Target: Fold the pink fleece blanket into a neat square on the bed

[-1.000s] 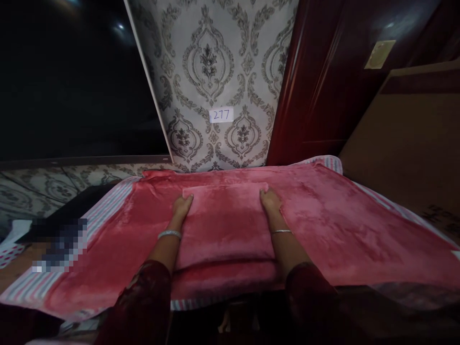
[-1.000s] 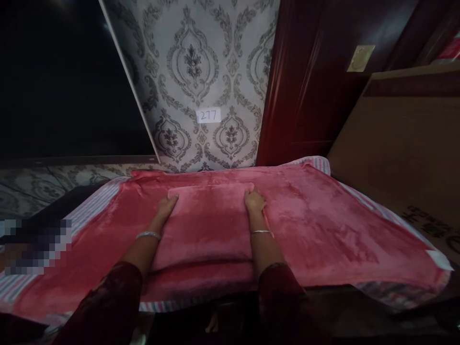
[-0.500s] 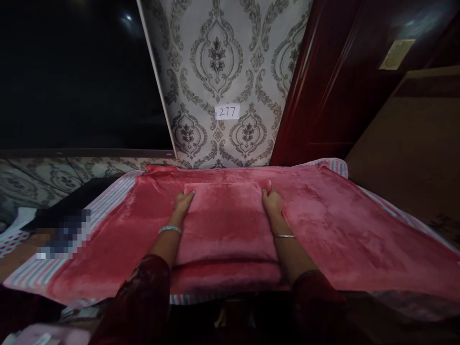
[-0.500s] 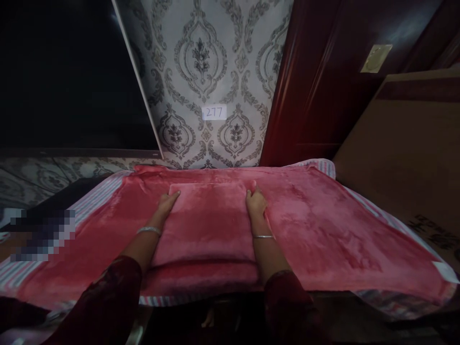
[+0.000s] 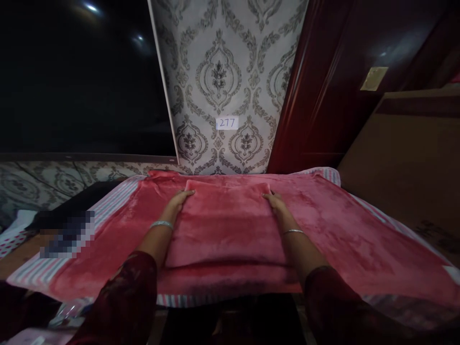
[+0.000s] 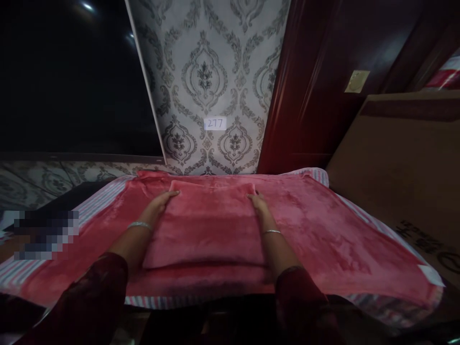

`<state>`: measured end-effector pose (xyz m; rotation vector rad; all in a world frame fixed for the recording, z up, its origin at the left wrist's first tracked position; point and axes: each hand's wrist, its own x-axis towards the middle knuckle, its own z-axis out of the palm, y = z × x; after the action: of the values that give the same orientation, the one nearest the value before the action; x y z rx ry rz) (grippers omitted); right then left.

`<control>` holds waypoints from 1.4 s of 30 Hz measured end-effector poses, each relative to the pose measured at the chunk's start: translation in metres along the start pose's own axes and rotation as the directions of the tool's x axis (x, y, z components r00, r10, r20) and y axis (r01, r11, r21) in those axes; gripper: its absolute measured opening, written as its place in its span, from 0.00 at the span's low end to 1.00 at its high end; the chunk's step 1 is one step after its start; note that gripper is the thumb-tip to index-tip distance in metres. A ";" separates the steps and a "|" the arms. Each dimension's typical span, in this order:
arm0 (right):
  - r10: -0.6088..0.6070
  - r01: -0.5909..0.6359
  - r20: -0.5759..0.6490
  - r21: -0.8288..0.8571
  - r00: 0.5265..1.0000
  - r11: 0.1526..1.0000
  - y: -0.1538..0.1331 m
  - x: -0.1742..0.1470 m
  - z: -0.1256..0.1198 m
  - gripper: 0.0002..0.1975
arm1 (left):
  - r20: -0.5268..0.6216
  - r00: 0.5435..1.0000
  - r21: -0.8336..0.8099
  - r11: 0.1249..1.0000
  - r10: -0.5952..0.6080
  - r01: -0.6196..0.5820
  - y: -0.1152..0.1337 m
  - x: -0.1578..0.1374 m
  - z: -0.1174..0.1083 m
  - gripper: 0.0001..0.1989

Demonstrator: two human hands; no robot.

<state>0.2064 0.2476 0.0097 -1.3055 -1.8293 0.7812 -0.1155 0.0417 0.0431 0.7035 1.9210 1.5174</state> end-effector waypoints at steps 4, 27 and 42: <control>-0.003 -0.003 0.031 0.172 1.000 0.985 -0.015 0.006 -0.030 0.26 | -0.018 0.995 -0.113 0.989 0.096 -0.098 0.029 -0.009 -0.015 0.14; -0.442 0.459 0.150 -0.111 0.885 0.882 0.107 -0.144 -0.083 0.21 | 0.363 0.787 0.568 0.550 0.500 -0.612 -0.099 -0.127 -0.069 0.17; -0.588 0.707 0.391 -0.399 0.707 0.584 0.024 -0.164 -0.074 0.29 | 0.516 0.660 0.737 0.110 0.546 -0.667 -0.033 -0.163 0.023 0.27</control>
<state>0.3147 0.1022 -0.0064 -0.7061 -2.5945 -0.0140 0.0117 -0.0663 0.0265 2.2967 2.4121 0.4988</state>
